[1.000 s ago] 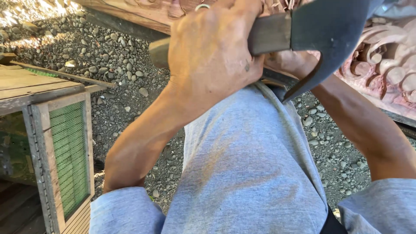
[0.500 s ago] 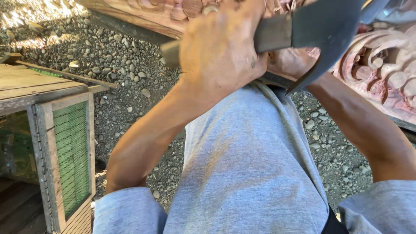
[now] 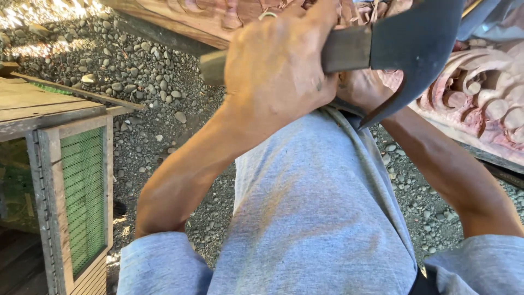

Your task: The recorder is carving an intricate floral design into a large wooden furniture piece using various chisels and a hammer.

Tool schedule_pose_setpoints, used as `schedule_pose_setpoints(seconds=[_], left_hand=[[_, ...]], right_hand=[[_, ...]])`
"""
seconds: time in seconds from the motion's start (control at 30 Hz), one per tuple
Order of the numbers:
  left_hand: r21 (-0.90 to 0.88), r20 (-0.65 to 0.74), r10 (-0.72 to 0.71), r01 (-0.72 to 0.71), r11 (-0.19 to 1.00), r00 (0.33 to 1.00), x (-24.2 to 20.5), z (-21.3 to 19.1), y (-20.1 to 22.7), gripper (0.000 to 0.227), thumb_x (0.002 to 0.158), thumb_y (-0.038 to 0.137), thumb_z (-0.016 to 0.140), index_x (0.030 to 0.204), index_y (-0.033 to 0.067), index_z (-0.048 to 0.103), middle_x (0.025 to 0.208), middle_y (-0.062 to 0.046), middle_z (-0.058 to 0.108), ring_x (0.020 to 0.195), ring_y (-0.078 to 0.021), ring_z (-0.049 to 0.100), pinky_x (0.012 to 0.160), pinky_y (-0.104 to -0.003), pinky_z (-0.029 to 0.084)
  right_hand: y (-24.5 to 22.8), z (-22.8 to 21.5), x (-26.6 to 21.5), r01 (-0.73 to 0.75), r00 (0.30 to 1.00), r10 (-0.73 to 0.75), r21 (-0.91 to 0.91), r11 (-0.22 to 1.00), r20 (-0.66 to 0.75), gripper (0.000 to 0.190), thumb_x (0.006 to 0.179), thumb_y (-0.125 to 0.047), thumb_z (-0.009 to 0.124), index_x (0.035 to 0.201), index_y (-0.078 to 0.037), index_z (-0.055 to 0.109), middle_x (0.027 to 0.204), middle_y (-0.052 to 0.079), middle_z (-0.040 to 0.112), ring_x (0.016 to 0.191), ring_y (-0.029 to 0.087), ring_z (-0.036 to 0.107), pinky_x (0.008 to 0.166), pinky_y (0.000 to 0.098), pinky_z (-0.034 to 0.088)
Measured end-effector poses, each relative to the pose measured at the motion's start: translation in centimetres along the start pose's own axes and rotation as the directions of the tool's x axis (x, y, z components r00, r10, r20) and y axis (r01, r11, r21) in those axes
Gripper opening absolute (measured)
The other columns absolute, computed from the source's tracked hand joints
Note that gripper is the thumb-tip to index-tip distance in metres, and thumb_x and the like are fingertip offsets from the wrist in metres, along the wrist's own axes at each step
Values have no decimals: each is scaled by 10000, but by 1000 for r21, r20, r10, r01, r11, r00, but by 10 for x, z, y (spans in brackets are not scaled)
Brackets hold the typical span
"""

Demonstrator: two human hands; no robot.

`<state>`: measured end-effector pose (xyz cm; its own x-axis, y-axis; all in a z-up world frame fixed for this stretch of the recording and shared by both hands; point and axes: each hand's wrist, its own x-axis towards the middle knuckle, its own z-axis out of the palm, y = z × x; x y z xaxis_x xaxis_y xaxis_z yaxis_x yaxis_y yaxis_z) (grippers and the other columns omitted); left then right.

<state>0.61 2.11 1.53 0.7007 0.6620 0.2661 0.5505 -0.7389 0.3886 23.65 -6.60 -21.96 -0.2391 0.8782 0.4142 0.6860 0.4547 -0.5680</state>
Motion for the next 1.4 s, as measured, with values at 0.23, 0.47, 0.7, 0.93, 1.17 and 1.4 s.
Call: schedule_pose_setpoints(seconds=[0.23, 0.47, 0.7, 0.93, 1.17, 1.4], left_hand=[[83, 118, -2, -8, 997, 993, 2, 10, -13, 308, 756, 217, 781, 994, 64, 660, 794, -165, 717, 725, -345, 736, 643, -471, 573], [-117, -87, 75, -85, 990, 993, 2, 14, -19, 294, 771, 170, 763, 1020, 39, 675, 748, -152, 711, 653, -326, 724, 600, -464, 553], [-113, 119, 35, -21, 993, 992, -7, -10, -43, 359, 729, 246, 828, 1015, 82, 685, 784, -142, 725, 706, -358, 718, 647, -500, 543], [-221, 108, 17, 8, 975, 994, -10, -14, -66, 313, 740, 214, 839, 972, 88, 671, 834, -114, 730, 759, -363, 713, 670, -502, 527], [-322, 133, 114, -66, 944, 984, -5, -11, -73, 295, 747, 204, 831, 944, 79, 651, 858, -119, 730, 782, -368, 710, 671, -506, 517], [-272, 303, 13, 74, 959, 953, 10, -5, -84, 324, 744, 290, 837, 997, 120, 726, 771, -136, 732, 736, -372, 713, 673, -505, 527]], right_hand=[[24, 26, -26, 25, 999, -25, -11, 1000, -21, 467, 1007, -76, 749, 1357, 40, 462, 1180, 211, 602, 1161, 344, 604, 999, 439, 549], [23, 26, -22, 18, 999, -19, -19, 1000, -50, 495, 1003, -63, 750, 1375, 45, 442, 1200, 213, 595, 1183, 339, 600, 1018, 433, 554], [-67, -22, 21, -246, 953, 270, 164, 955, -141, 305, 988, 44, 701, 1230, 26, 517, 1068, 160, 646, 957, 272, 658, 775, 396, 572], [-65, -17, -7, -471, 838, 485, 116, 874, -252, 541, 960, -83, 851, 1271, 90, 443, 994, 92, 617, 848, 175, 603, 738, 347, 514], [-73, 23, -19, -557, 814, 538, -31, 830, -218, 210, 1012, 40, 673, 1145, -79, 563, 912, 104, 642, 811, 203, 632, 693, 358, 532], [-60, -86, 8, -702, 558, 681, 169, 692, -474, 310, 949, -53, 725, 1163, 31, 517, 914, 95, 618, 815, 157, 625, 693, 343, 531]])
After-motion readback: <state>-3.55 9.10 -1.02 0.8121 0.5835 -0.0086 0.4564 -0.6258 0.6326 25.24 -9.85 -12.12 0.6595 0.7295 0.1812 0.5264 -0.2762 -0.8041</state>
